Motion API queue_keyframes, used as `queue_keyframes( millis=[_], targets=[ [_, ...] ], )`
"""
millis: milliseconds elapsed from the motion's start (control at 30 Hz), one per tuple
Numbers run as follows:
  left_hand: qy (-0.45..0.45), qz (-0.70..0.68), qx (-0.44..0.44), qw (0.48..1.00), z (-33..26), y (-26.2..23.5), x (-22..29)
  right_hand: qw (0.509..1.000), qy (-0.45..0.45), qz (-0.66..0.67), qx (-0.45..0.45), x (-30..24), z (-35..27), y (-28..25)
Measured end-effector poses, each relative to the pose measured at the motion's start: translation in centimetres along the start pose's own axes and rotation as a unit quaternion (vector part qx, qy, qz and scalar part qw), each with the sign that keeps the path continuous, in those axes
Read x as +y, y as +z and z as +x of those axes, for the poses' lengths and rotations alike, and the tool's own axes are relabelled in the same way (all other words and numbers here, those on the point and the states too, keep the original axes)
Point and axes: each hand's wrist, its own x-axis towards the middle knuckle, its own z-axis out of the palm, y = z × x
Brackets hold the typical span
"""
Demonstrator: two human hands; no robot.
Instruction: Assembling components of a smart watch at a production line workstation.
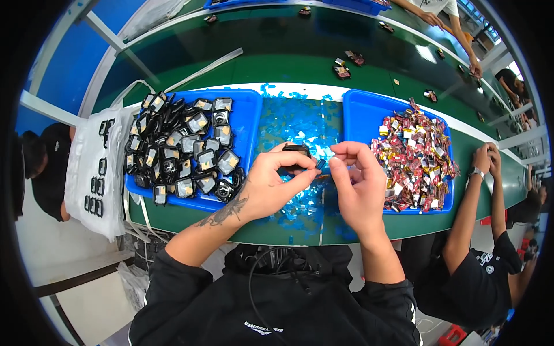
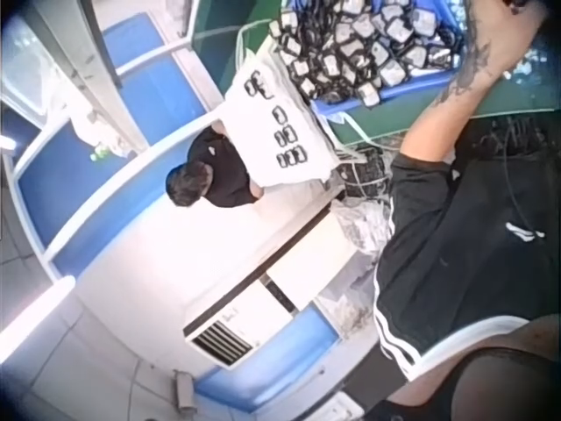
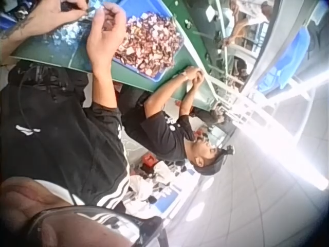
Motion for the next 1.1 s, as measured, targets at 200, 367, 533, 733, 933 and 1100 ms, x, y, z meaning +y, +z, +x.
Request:
queue_keyframes(
  millis=[200,367,533,733,933,1100],
  targets=[
    [0.002,0.067,-0.047,0.997,0.1,-0.8,-0.1,0.996,-0.029,-0.081,-0.039,0.3,0.5,0.0],
    [-0.043,-0.004,-0.025,0.999,0.2,-0.8,-0.2,0.899,-0.329,-0.283,-0.062,0.5,0.9,0.3],
    [-0.087,-0.103,-0.018,0.991,0.4,-1.5,-0.1,0.973,-0.106,-0.206,-0.017,1.0,0.9,-0.5],
    [-0.096,-0.238,-0.078,0.963,0.2,-1.4,-0.2,0.984,0.025,0.118,-0.134,0.7,0.8,0.1],
    [-0.106,-0.256,-0.128,0.952,0.2,-1.8,-0.4,0.955,0.040,0.268,-0.123,1.4,0.4,0.2],
    [-0.010,-0.151,-0.002,0.988,0.0,-1.3,-0.3,0.973,0.022,0.230,-0.017,0.3,-0.4,-0.2]
  ],
)
